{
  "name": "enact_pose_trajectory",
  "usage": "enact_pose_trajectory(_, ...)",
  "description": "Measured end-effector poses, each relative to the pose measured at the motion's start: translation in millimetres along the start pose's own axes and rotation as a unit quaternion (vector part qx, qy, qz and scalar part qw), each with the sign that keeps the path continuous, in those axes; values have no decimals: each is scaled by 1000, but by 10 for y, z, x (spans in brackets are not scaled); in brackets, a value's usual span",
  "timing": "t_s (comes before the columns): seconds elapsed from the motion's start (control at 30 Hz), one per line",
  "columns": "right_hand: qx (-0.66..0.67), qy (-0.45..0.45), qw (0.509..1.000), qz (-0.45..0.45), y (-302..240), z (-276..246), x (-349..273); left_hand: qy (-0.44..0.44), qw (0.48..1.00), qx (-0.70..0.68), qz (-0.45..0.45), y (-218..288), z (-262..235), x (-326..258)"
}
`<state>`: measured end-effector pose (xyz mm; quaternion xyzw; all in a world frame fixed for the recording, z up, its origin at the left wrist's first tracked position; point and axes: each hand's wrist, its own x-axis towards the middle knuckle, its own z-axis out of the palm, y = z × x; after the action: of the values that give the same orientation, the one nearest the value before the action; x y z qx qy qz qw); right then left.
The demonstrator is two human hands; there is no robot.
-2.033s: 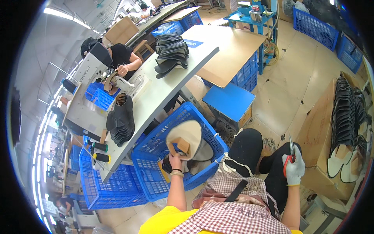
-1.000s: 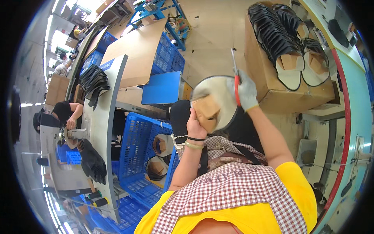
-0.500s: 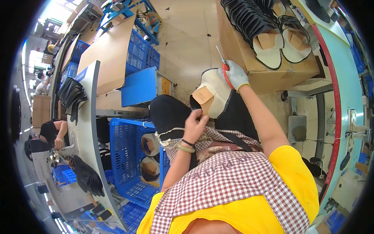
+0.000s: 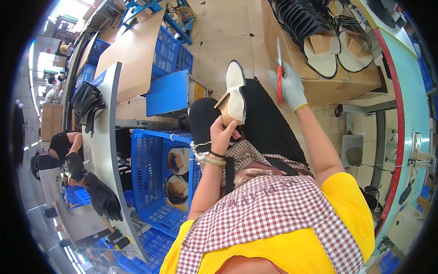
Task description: The recorder is using scissors to trim excess material from shoe components at a workstation in a manufacturing environment.
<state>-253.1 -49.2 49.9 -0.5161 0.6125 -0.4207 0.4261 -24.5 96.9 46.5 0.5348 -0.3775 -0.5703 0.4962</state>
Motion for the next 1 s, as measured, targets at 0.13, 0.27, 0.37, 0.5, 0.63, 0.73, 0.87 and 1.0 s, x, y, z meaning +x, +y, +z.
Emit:
enact_pose_trajectory(0.13, -41, -193, 977, 85, -629, -156, -683, 116, 990, 66, -42, 150, 57, -59)
enact_pose_trajectory(0.27, 121, -318, 927, 156, -502, -363, -1005, 251, 869, 382, 190, 368, 314, -85)
enact_pose_trajectory(0.37, 166, -382, 885, 210, -551, -497, -1141, 150, 825, 463, 288, 458, 302, -70)
enact_pose_trajectory(0.5, 283, -487, 779, 275, -322, -594, -1166, 116, 811, 450, 356, 357, 179, 6)
enact_pose_trajectory(0.63, 285, -518, 766, 254, -201, -575, -1185, 132, 836, 391, 362, 284, 158, -31)
enact_pose_trajectory(0.73, 269, -536, 761, 250, -244, -510, -1123, 128, 840, 374, 373, 252, 145, -28)
enact_pose_trajectory(0.87, 301, -502, 769, 256, -309, -390, -1125, 129, 844, 362, 374, 235, 141, -52)
enact_pose_trajectory(1.0, 322, -494, 761, 270, -234, -313, -1147, 140, 848, 354, 369, 220, 143, -53)
